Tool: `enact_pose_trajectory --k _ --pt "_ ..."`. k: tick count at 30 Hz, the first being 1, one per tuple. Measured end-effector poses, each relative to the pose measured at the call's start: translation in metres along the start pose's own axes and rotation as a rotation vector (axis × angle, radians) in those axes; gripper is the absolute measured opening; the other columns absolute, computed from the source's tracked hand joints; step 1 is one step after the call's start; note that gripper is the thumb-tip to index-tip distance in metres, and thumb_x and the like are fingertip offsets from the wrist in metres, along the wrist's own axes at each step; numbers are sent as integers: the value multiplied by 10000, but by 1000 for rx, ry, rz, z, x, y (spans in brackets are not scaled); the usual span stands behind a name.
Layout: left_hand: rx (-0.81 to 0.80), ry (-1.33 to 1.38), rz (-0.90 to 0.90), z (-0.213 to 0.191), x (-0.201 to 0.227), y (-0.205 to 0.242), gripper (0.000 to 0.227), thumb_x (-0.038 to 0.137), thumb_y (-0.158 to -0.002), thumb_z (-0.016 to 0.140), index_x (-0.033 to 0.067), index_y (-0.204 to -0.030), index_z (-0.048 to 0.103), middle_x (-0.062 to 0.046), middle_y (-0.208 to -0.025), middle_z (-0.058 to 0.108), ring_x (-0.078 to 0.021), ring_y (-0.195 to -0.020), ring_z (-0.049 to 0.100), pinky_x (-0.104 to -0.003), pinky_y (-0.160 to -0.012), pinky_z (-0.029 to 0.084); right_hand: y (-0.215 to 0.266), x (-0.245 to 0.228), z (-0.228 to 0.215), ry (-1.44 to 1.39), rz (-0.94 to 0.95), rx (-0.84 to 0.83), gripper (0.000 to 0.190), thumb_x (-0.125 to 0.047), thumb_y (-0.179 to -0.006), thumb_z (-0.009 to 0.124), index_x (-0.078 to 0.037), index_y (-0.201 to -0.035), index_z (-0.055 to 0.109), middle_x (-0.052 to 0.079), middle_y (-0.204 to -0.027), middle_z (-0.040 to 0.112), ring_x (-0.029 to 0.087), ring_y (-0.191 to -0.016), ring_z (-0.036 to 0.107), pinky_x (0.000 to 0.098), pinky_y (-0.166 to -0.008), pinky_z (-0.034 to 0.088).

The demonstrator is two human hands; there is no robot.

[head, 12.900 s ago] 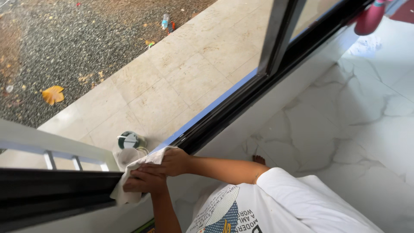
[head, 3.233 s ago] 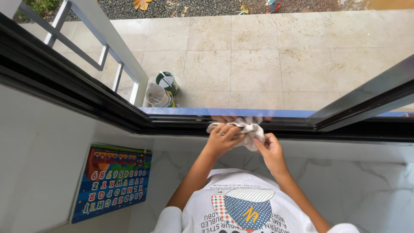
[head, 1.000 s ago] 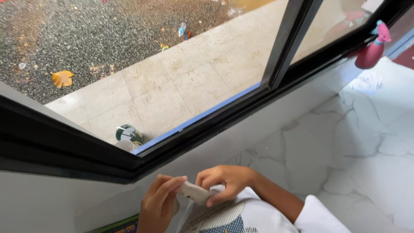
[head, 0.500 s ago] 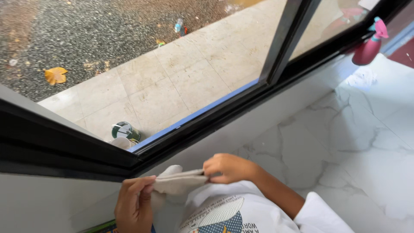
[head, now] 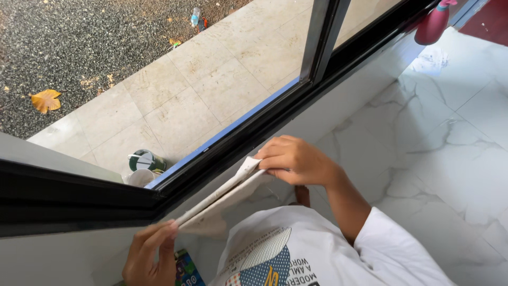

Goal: The person cleans the glass and frame of a sliding door using a cloth, wiping the glass and rubbing along the bottom track and frame.

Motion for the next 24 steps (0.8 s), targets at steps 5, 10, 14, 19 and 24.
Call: enact_pose_trajectory --k 5,10,14,19,24 --pt "-45 80 -75 5 3 -1 117 66 -939 614 100 -959 723 -93 -1024 717 -239 -962 760 -336 -824 628 9 1 1 8 2 12 49 -48 -924 700 -87 -948 681 27 -1073 706 232 -927 652 347 -746 464" --pt "-153 121 -78 8 -20 8 167 12 -911 626 132 -977 721 -75 -1110 683 -230 -1022 712 -362 -867 614 8 5 -6 -48 102 -36 73 -116 -929 700 -165 -876 685 -84 -957 713 133 -764 593 281 -676 393" --pt "-269 226 -105 21 -28 5 113 153 -971 564 106 -987 667 -48 -995 690 -189 -819 636 -340 -725 536 12 21 1 -437 159 -47 56 -54 -942 645 -89 -943 689 30 -924 664 174 -780 576 278 -685 460" --pt "-220 269 -141 45 -27 -5 76 132 -1008 545 101 -970 603 -10 -794 517 -104 -587 417 -259 -579 383 32 66 43 -738 311 51 74 -123 -961 549 -79 -993 599 54 -928 542 163 -827 513 285 -747 410" --pt "263 370 -334 82 -48 -1 52 -24 -1014 544 -6 -1015 593 -84 -933 572 -191 -674 706 -289 -530 601 56 130 110 -522 478 385 130 56 -994 553 -28 -1091 532 75 -989 558 91 -516 497 252 -527 492"
Point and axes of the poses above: each hand's wrist, its own y-axis away from the middle knuckle, its own z-axis out of the palm, x = y × z, the point moved 5 cm from there along -y, towards the middle knuckle
